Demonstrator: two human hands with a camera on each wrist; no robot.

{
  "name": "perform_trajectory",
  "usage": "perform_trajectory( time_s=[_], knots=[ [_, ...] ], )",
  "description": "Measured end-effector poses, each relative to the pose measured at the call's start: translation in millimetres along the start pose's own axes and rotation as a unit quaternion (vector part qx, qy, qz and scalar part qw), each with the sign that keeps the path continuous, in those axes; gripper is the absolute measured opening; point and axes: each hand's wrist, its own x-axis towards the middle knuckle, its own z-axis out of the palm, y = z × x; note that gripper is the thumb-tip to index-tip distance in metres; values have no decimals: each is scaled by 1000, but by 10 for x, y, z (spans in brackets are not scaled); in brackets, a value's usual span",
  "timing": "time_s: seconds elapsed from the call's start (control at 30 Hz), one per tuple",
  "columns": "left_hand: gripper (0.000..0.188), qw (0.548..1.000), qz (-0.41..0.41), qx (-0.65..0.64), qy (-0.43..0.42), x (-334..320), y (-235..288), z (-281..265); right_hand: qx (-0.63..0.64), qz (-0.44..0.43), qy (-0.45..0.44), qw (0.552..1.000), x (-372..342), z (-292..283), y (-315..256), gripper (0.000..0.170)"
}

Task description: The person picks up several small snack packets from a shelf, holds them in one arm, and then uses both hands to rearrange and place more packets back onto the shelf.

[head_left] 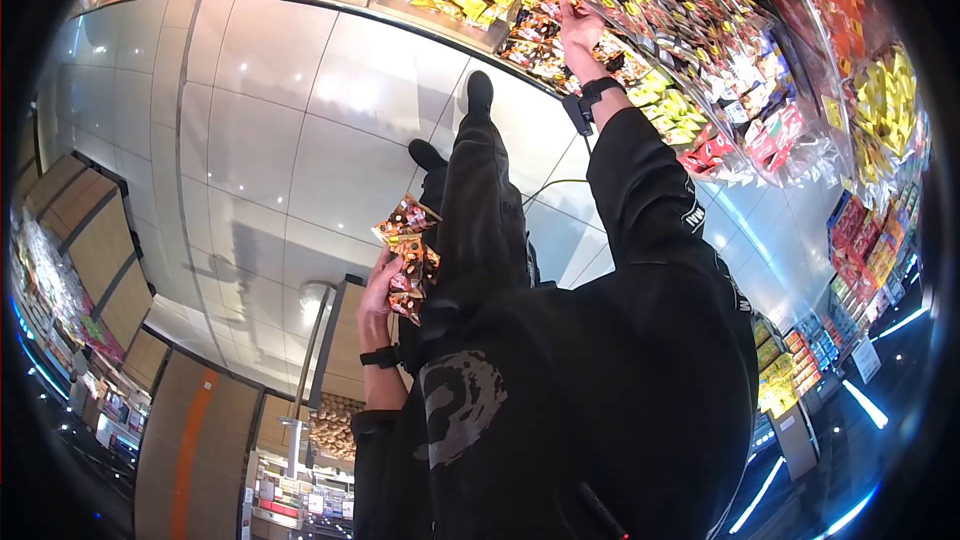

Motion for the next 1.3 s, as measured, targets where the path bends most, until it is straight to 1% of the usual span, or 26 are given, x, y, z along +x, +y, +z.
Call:
perform_trajectory(
  time_s=[0.03, 0.07, 0.13, 0.17, 0.2, 0.23, 0.27, 0.3, 0.33, 0.4, 0.43, 0.5, 0.53, 0.6, 0.63, 0.73, 0.77, 0.8, 0.87, 1.0, 1.07, 1.1, 1.17, 1.2, 1.27, 1.3],
  knots=[
    [73, 1000, 7, -6, -3, 18, 10, 11, 17, 6, -17, 1000, -2, -3, 17, 45],
    [73, 1000, 8, -4, -4, 21, 14, 16, 18, 7, -15, 1000, -6, -7, 31, 45],
    [74, 1000, 6, -10, -3, -1, 68, 122, -43, -46, 26, 998, -147, -161, -124, 50],
    [74, 1000, 6, -8, -3, 5, 73, 141, 1, -2, 36, 999, -248, -249, -238, 47],
    [74, 1000, 3, -7, -3, 10, 82, 152, 1, -1, 37, 999, -285, -250, -199, 47],
    [74, 1000, 1, -5, -4, 23, 95, 169, -1, -166, 75, 983, -326, -237, -162, 43],
    [74, 1000, 1, -3, -3, 22, 97, 182, -4, -325, 109, 939, -370, -223, -121, 39],
    [74, 1000, -2, 0, -5, 12, 109, 205, -45, -384, -20, 922, -484, -367, -197, 37],
    [73, 1000, -6, 4, -7, 12, 126, 230, -97, -403, -151, 898, -567, -425, -236, 36],
    [74, 1000, -10, 16, -14, 22, 148, 266, -237, -499, -228, 802, -635, -445, -378, 29],
    [75, 1000, -12, 18, -22, 31, 149, 279, -236, -497, -227, 804, -619, -426, -407, 29],
    [76, 999, -12, 20, -34, 42, 139, 265, -332, -602, -185, 703, -555, -344, -452, 32],
    [76, 999, -13, 24, -33, 49, 133, 272, -331, -599, -185, 706, -479, -245, -404, 32],
    [75, 999, -14, 29, -14, 42, 113, 252, -462, -617, -142, 621, -392, -140, -372, 33],
    [73, 999, -9, 36, -12, 48, 105, 229, -496, -611, -136, 601, -366, -177, -387, 35],
    [71, 999, -4, 44, -5, 47, 96, 219, -463, -633, -137, 605, -269, -122, -254, 37],
    [71, 999, -4, 44, -5, 56, 96, 229, -429, -632, -145, 629, -241, -83, -205, 38],
    [69, 999, -5, 38, -6, 56, 103, 239, -429, -633, -145, 628, -257, -120, -255, 38],
    [68, 999, -6, 33, -5, 64, 119, 254, -522, -605, -172, 577, -316, -192, -348, 43],
    [67, 999, -10, 37, -12, 78, 143, 274, -519, -595, -187, 585, -347, -206, -339, 45],
    [67, 999, -12, 37, -14, 82, 156, 298, -438, -600, -178, 646, -333, -186, -300, 41],
    [67, 999, -9, 33, -14, 74, 170, 319, -438, -599, -178, 646, -335, -194, -277, 41],
    [67, 999, -7, 29, -15, 74, 192, 346, -249, -632, -151, 718, -341, -213, -222, 38],
    [67, 1000, -5, 28, -12, 81, 187, 333, -249, -632, -152, 718, -392, -279, -250, 38],
    [67, 1000, -3, 27, -10, 81, 196, 346, -110, -445, -157, 875, -526, -474, -362, 41],
    [67, 1000, -5, 25, -17, 78, 217, 368, -68, -391, -72, 915, -530, -474, -311, 45]
  ],
)
